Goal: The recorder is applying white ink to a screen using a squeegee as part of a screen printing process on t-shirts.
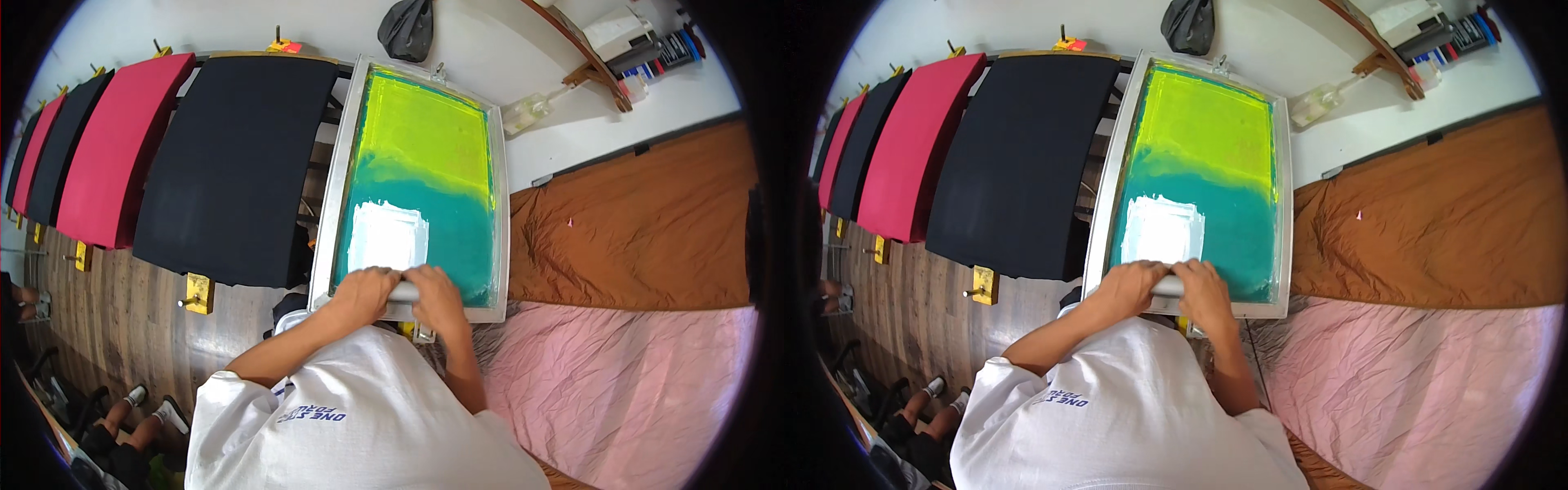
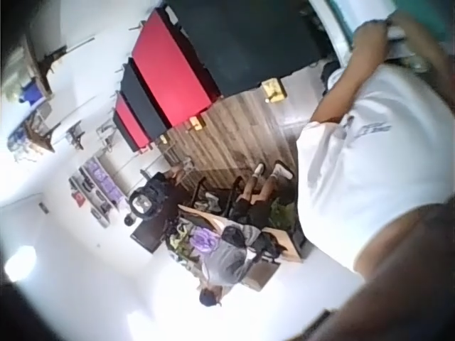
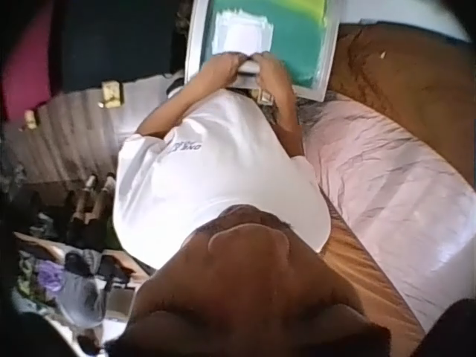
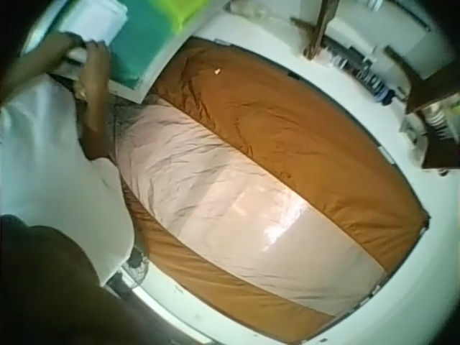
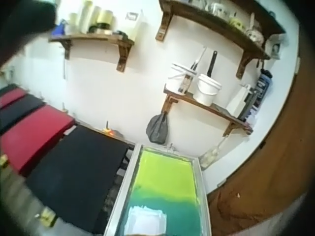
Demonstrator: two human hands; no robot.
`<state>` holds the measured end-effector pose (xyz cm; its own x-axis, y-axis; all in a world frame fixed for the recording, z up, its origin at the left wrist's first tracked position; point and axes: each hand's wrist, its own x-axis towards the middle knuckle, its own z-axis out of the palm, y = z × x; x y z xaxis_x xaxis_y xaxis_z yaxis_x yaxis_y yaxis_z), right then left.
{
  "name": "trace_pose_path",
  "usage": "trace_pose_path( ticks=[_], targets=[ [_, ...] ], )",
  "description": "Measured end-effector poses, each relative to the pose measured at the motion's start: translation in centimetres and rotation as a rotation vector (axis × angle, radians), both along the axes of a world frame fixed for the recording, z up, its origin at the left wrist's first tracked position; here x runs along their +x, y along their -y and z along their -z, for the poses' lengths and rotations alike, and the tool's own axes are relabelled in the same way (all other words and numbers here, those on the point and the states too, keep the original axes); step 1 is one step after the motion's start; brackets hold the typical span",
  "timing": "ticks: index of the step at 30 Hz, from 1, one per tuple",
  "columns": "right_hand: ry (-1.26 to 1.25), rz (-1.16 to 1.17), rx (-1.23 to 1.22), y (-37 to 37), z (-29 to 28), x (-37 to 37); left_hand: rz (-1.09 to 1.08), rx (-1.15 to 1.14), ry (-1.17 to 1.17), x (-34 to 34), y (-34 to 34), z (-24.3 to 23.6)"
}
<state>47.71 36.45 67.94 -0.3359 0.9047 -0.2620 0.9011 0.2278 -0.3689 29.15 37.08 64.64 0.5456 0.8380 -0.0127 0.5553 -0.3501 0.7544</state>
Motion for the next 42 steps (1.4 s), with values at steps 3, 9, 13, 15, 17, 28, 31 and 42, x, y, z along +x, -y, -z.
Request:
trace_pose_path(
  ticks=[3,9,13,15,17,28,31,42],
  targets=[
    [0.088,-0.046,-0.055,-4.1,-0.5,-0.5,-0.055,-0.059,-0.098,0.2,-2.9,0.0],
    [0.08,-0.097,-0.045,-9.3,-1.5,-1.3,-0.118,-0.072,-0.157,-0.7,-7.0,-1.7],
    [0.057,-0.031,-0.048,-11.5,0.6,-2.0,-0.183,-0.002,-0.185,-0.7,-9.4,0.2],
    [0.035,-0.014,-0.025,-11.0,1.0,-2.0,-0.151,0.023,-0.185,-0.9,-9.2,0.3],
    [0.015,0.002,-0.006,-9.8,1.4,-1.9,-0.128,0.071,-0.174,-1.0,-8.4,0.8],
    [-0.041,-0.028,0.0,-0.6,0.0,-1.0,-0.076,-0.026,-0.038,-1.0,0.8,-1.1],
    [0.064,-0.01,-0.086,-2.7,-1.7,-0.8,0.015,-0.044,-0.009,-0.5,-2.0,-0.5],
    [-0.07,0.047,0.238,-2.6,3.1,0.0,-0.125,0.16,0.032,1.1,-2.7,2.8]
  ],
)
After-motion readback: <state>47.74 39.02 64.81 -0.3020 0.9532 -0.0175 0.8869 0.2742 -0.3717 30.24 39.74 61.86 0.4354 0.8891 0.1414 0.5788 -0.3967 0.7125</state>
